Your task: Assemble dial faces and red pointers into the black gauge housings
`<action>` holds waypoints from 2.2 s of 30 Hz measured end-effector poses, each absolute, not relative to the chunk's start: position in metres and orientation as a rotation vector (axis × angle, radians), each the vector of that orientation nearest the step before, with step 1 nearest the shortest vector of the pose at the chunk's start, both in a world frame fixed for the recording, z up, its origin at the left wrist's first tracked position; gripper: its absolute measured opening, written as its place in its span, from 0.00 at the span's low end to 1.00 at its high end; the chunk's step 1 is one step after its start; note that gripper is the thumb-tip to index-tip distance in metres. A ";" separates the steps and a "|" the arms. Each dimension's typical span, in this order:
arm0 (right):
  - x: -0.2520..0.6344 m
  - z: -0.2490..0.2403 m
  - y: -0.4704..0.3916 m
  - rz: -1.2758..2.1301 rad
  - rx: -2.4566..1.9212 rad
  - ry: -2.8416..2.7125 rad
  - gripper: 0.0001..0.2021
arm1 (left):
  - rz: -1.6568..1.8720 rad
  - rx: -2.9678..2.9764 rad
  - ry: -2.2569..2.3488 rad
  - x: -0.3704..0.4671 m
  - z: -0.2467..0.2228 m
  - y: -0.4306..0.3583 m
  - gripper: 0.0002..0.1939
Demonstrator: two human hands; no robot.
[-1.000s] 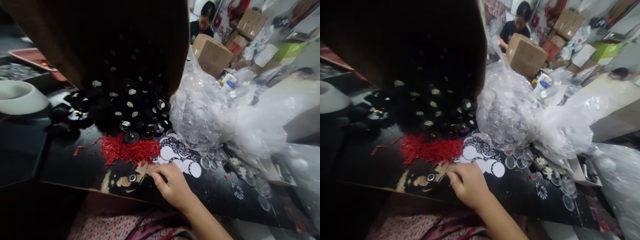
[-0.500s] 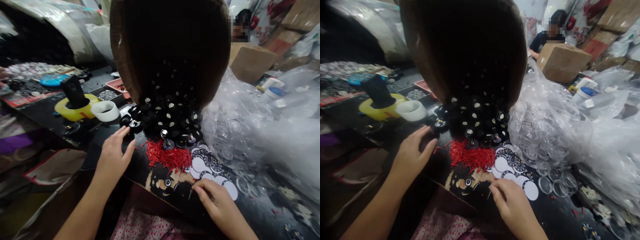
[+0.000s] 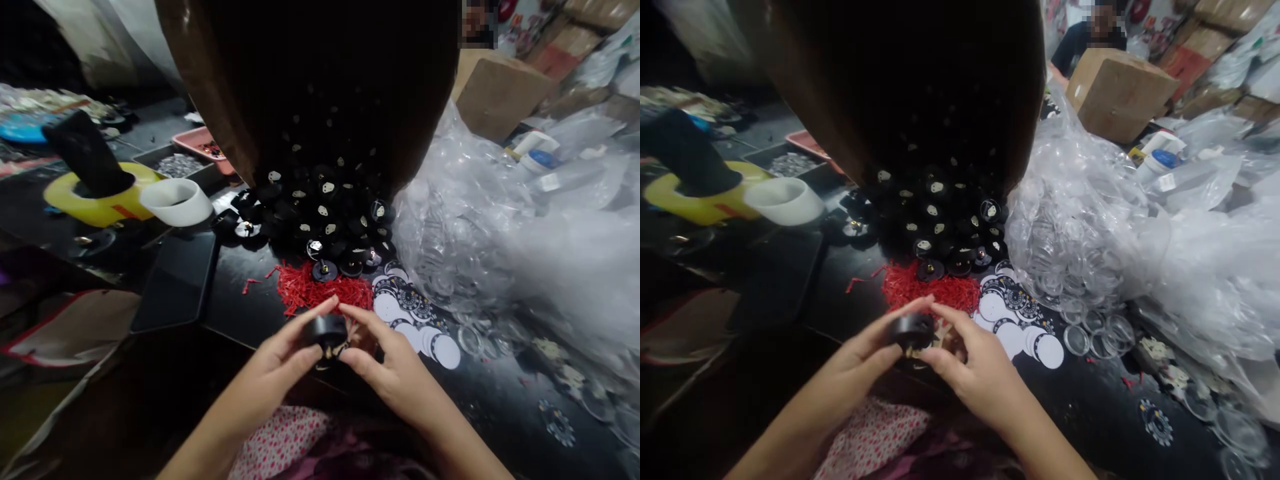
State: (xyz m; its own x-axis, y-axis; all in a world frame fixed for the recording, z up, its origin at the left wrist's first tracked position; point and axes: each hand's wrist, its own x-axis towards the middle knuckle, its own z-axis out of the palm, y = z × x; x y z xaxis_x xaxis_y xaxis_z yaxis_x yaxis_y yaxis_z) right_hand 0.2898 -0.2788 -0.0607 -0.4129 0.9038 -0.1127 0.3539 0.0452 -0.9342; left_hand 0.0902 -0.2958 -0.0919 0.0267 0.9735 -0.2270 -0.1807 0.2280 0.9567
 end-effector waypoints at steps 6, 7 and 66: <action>0.292 -0.070 -0.286 0.851 -1.279 -2.071 0.13 | 1.034 0.233 0.815 0.130 -0.101 -0.316 0.23; 0.294 -0.072 -0.288 0.752 -1.258 -2.152 0.13 | 1.019 0.168 0.817 0.131 -0.102 -0.315 0.23; 0.313 -0.060 -0.295 1.110 -1.666 -1.721 0.04 | 0.905 0.506 0.952 0.154 -0.113 -0.322 0.18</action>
State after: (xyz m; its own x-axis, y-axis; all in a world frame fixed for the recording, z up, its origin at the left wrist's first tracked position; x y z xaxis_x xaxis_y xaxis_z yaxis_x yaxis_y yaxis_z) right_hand 0.3133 -0.2952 -0.0601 -0.1296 0.9742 -0.1849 0.5700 -0.0793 -0.8178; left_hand 0.1540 -0.3220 -0.1130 0.2707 0.8379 -0.4740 -0.4305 0.5458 0.7189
